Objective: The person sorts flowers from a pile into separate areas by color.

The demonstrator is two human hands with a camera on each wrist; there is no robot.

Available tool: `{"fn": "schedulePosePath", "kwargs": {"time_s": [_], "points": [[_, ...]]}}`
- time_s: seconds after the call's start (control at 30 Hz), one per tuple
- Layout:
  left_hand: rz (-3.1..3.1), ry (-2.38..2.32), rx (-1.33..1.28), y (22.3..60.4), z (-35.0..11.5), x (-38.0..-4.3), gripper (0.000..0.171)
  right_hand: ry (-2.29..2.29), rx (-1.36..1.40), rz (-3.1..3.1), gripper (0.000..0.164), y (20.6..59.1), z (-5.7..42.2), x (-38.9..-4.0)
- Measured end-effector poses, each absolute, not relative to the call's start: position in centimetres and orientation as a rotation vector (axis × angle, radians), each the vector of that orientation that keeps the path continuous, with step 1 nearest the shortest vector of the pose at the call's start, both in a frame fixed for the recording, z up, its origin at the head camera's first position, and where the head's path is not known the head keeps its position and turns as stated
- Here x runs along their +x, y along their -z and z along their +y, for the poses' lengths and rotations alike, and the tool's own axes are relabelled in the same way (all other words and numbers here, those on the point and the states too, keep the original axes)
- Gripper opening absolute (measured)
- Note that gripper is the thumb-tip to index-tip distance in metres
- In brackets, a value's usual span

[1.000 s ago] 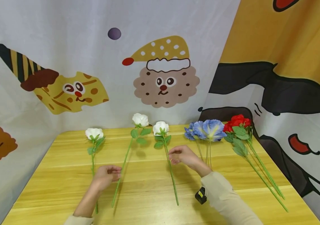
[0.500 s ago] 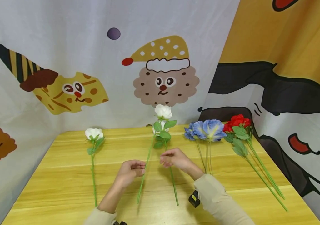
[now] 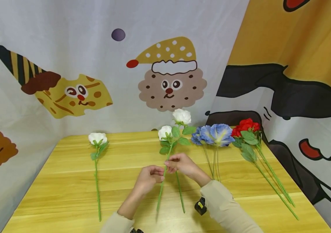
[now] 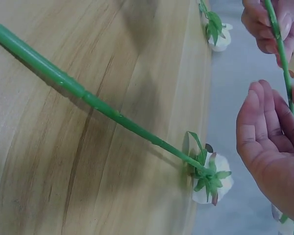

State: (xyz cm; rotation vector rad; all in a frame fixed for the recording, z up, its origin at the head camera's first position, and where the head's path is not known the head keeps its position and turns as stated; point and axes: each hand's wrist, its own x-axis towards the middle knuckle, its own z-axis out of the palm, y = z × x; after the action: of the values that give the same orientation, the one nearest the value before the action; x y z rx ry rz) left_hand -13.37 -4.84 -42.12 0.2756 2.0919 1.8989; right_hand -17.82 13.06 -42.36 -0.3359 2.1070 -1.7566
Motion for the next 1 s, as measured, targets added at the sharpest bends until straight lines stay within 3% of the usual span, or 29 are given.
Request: {"fn": "schedulePosePath", "kwargs": {"time_s": [0.37, 1.0], "points": [[2.130, -1.891, 0.239, 42.7, -6.0, -13.4, 0.024, 1.701, -0.287, 2.122, 0.019, 43.8, 14.4, -18.3], [2.410, -1.754, -0.074, 42.8, -13.8, -13.9, 0.024, 1.518, -0.260, 2.235, 0.017, 45.8, 16.1, -18.3]]}}
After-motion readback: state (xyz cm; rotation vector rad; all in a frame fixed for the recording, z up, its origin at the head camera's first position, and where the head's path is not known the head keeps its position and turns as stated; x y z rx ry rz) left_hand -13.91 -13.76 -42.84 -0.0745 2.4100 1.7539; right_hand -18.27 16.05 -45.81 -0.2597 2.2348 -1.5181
